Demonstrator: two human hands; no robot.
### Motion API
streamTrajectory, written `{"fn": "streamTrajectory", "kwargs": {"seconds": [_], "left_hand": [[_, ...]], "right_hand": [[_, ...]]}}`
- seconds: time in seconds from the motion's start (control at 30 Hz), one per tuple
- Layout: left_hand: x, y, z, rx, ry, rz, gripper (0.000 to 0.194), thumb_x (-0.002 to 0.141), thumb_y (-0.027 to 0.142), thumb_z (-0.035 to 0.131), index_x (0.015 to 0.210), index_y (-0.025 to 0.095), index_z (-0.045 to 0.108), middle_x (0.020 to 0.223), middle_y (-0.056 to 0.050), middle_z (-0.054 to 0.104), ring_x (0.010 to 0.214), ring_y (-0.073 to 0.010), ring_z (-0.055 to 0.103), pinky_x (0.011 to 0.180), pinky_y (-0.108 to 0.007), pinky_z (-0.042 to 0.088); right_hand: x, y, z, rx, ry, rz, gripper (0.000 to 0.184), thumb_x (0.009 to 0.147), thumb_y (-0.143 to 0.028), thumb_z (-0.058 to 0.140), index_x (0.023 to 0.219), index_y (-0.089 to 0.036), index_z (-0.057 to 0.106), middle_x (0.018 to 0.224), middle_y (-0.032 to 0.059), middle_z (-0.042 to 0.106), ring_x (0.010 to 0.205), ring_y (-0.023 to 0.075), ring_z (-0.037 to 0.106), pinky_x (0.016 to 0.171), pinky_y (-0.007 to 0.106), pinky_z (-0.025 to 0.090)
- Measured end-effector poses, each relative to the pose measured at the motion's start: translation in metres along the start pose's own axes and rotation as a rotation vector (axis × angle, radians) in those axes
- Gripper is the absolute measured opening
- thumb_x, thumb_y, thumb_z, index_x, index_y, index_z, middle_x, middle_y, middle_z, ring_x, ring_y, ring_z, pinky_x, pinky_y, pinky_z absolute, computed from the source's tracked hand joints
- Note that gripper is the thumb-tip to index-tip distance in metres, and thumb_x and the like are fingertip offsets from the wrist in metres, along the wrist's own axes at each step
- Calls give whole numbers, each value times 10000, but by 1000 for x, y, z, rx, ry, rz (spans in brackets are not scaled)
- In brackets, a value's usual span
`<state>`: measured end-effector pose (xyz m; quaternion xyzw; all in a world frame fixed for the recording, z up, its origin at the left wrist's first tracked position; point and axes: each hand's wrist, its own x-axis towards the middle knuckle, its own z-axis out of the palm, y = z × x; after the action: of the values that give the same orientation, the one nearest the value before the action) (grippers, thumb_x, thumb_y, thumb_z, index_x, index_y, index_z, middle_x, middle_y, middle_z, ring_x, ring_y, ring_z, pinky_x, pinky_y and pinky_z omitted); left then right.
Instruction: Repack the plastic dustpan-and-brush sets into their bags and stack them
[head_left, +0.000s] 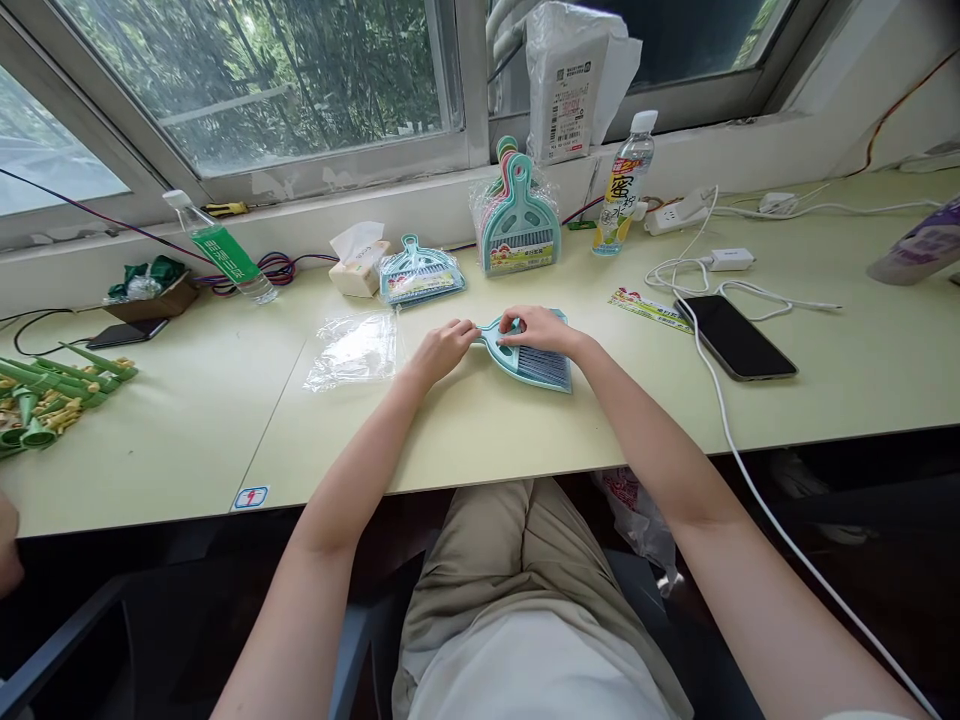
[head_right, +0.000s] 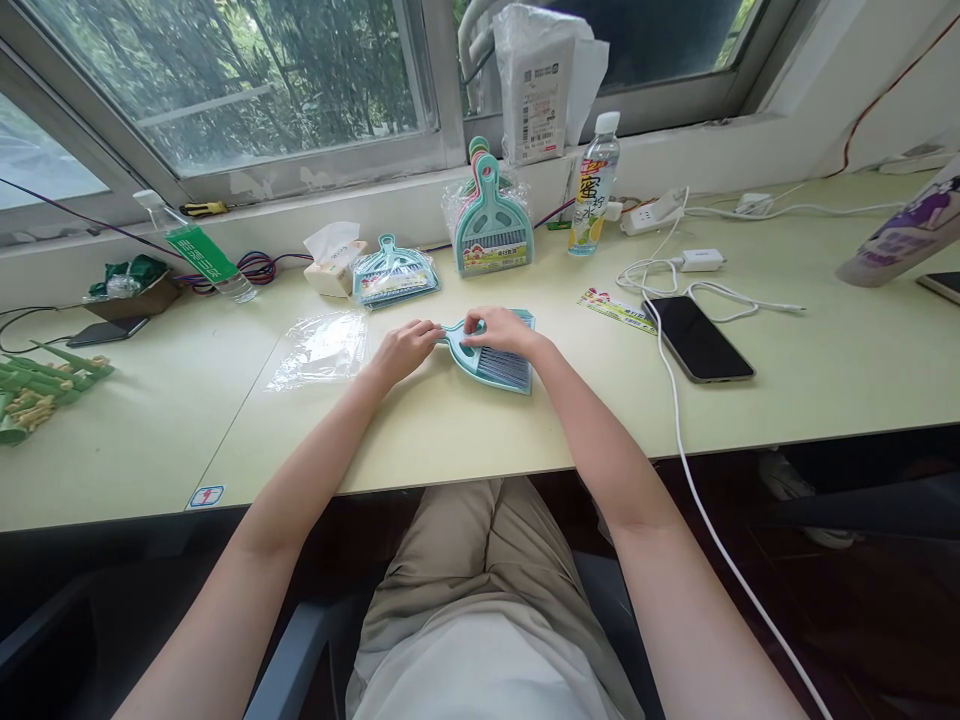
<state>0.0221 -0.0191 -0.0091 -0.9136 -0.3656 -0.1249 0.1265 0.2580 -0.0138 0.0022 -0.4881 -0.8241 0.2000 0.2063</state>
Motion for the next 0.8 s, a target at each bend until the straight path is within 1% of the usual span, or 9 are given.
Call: {"fn": "streamTrajectory", "kwargs": {"seconds": [0.23, 0.4, 0.53, 0.63, 0.7, 0.73, 0.77, 0.8], "left_hand": [[1, 4, 0, 7, -15, -23, 310, 940, 57, 403, 1057, 203, 651, 1062, -97, 651, 961, -206, 597, 687, -307, 429], [2, 4, 0, 13, -57, -42, 293, 940, 60, 401, 986, 184, 663, 998, -101, 651, 903, -204, 613, 670, -307, 419], [2, 3, 3, 61, -59, -34, 294, 942, 75, 398, 1003, 188, 663, 992, -97, 653, 919, -205, 615, 675, -297, 429], [0, 1, 5, 33, -43, -55, 290, 947, 95, 398, 1003, 195, 665, 1000, -98, 660, 947, -210, 619, 705, -300, 455], [0, 1, 4, -43, 2, -91, 300, 957, 112, 387, 1026, 207, 663, 1048, -98, 666, 1007, -215, 617, 771, -313, 479], [1, 2, 3, -96, 51, -122, 304, 960, 121, 386, 1065, 214, 657, 1106, -100, 662, 1069, -220, 606, 830, -325, 485], [2, 3, 2, -159, 127, -165, 304, 959, 135, 401, 1127, 221, 639, 1187, -104, 644, 1152, -229, 577, 905, -345, 478], [3, 4, 0, -237, 226, -223, 313, 954, 160, 432, 1206, 227, 605, 1282, -111, 606, 1245, -243, 528, 987, -371, 452]], "right_hand": [[1, 2, 1, 16, 8, -4, 206, 785, -446, 671, 863, -256, 664, 1021, -14, 716, 885, 177, 617, 743, 256, 412], [0, 0, 1, -10, -3, 11, 201, 774, -417, 681, 879, -248, 661, 1025, -6, 710, 904, 180, 618, 740, 255, 415], [-1, -1, 3, -45, 12, 5, 188, 777, -409, 669, 879, -251, 665, 1026, -5, 715, 929, 186, 627, 750, 263, 424], [-2, -3, 5, -52, 49, -10, 162, 771, -374, 666, 868, -244, 667, 1007, 1, 719, 951, 193, 637, 763, 272, 431], [-3, -7, 5, -54, 89, 0, 154, 767, -360, 668, 867, -243, 667, 1004, 1, 723, 960, 198, 642, 769, 276, 434], [-3, -10, 5, -55, 115, 17, 158, 765, -364, 672, 870, -246, 669, 1005, -1, 725, 954, 201, 645, 768, 280, 434], [-3, -13, 5, -54, 150, 40, 164, 764, -371, 677, 874, -249, 672, 1007, -2, 726, 939, 204, 648, 763, 284, 435], [-3, -16, 6, -51, 197, 67, 170, 767, -379, 681, 878, -251, 674, 1005, -2, 727, 920, 206, 650, 754, 290, 436]]}}
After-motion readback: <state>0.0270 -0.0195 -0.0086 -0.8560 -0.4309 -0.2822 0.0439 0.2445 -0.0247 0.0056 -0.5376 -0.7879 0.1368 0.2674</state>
